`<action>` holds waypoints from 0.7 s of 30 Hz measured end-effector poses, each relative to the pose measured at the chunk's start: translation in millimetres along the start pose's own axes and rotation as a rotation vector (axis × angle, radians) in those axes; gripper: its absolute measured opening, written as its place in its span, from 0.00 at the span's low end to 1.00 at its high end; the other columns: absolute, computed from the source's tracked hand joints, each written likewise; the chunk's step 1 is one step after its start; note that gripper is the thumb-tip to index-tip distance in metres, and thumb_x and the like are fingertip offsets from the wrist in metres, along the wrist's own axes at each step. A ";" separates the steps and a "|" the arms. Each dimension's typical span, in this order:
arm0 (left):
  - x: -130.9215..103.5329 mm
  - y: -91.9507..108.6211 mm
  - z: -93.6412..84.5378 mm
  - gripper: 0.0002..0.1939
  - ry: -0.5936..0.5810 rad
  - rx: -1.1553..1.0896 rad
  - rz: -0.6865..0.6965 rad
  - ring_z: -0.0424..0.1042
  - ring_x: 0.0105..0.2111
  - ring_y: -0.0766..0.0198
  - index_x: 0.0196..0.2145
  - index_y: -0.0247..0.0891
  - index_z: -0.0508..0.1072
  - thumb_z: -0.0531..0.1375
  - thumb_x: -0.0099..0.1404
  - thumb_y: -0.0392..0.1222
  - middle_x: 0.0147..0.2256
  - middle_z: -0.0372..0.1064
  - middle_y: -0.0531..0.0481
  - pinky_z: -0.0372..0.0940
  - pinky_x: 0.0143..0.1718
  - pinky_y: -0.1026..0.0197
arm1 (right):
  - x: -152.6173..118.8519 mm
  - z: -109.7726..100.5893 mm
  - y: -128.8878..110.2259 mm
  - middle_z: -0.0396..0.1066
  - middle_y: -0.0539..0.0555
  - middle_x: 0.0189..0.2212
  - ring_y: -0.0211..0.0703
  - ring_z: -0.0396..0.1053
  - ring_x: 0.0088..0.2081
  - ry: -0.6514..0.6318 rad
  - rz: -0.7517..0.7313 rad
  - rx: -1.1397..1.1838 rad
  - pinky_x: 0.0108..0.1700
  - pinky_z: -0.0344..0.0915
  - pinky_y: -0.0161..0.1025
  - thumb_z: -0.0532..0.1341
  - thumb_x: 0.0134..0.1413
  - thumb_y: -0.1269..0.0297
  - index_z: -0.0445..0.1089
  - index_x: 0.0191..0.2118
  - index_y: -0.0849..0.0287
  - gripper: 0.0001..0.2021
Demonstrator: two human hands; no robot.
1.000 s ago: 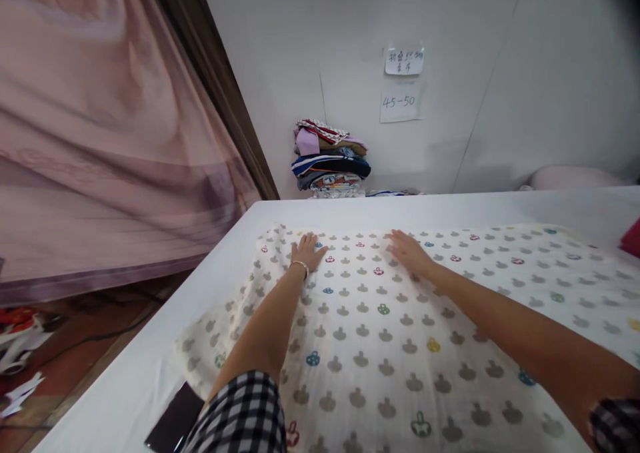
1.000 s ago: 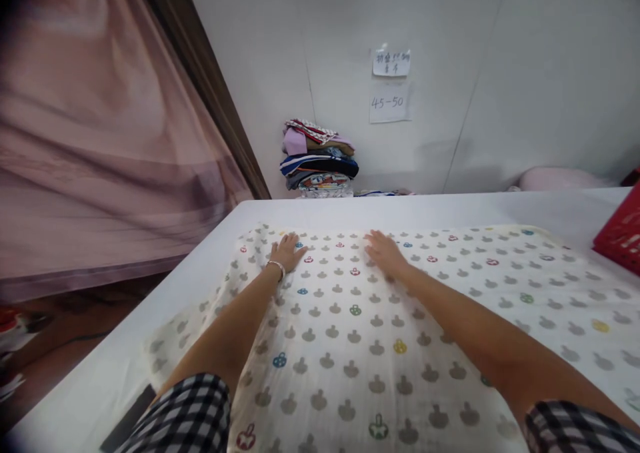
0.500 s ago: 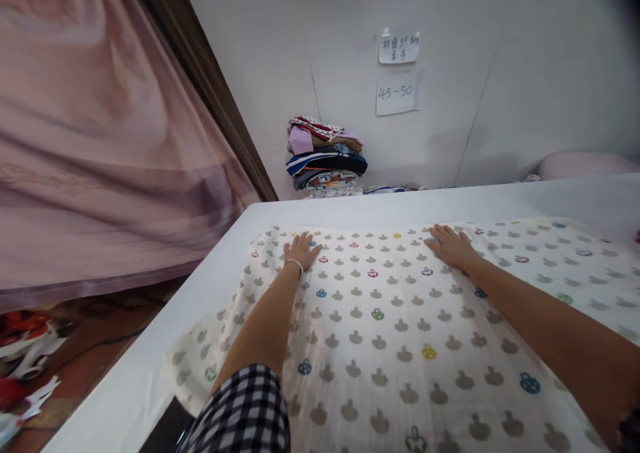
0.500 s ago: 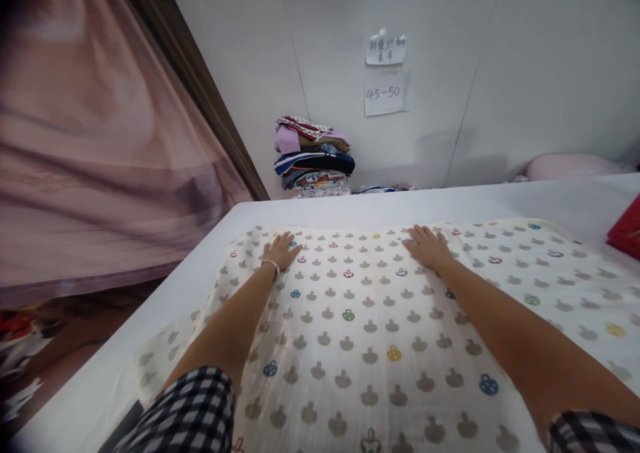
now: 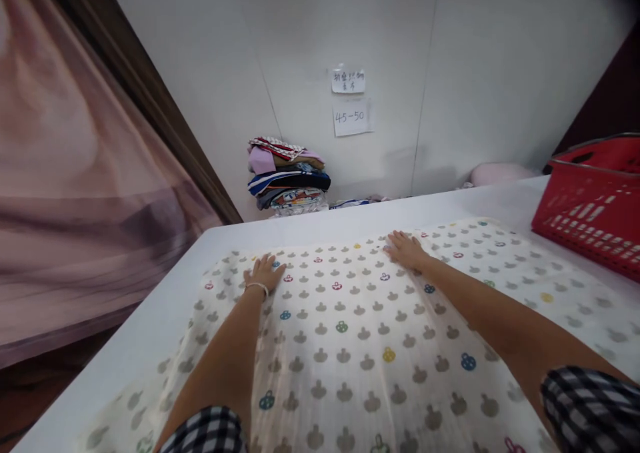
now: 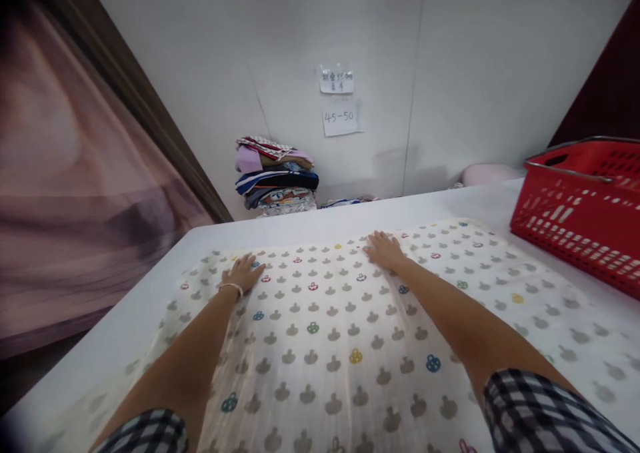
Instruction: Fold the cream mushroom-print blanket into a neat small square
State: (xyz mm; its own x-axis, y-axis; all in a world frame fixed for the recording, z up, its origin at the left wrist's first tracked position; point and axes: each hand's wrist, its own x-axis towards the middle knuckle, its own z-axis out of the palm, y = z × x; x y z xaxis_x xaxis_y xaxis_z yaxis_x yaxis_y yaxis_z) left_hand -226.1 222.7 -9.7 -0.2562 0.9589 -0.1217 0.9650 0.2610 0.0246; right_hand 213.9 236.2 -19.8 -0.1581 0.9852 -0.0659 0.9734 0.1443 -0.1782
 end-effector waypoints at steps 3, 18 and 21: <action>-18.2 4.2 -0.2 0.34 0.026 0.022 0.033 0.37 0.66 0.53 0.66 0.45 0.50 0.41 0.66 0.60 0.67 0.36 0.49 0.42 0.62 0.38 | -19.8 -4.3 34.5 0.41 0.55 0.68 0.48 0.36 0.67 0.111 0.073 -0.019 0.64 0.39 0.53 0.40 0.64 0.49 0.50 0.65 0.54 0.28; -67.9 45.8 16.2 0.38 -0.035 0.064 0.140 0.34 0.67 0.49 0.67 0.43 0.47 0.40 0.64 0.64 0.67 0.33 0.48 0.40 0.61 0.36 | -87.1 -28.9 212.7 0.37 0.60 0.68 0.62 0.35 0.67 0.043 0.560 -0.025 0.61 0.39 0.65 0.39 0.58 0.40 0.47 0.67 0.55 0.37; -63.8 51.5 16.9 0.38 -0.028 0.065 0.121 0.35 0.67 0.49 0.67 0.43 0.47 0.40 0.65 0.64 0.67 0.33 0.47 0.41 0.61 0.36 | -78.7 -29.5 217.6 0.38 0.60 0.68 0.62 0.36 0.66 0.059 0.570 -0.035 0.60 0.39 0.68 0.40 0.57 0.39 0.47 0.68 0.54 0.37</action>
State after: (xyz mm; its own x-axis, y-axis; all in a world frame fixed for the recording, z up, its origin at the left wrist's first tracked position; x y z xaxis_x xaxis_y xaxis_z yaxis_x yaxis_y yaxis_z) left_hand -159.1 173.1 -17.5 -0.1373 0.9792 -0.1491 0.9905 0.1354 -0.0231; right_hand 443.0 192.8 -24.4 0.4018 0.9116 -0.0872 0.9071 -0.4092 -0.0982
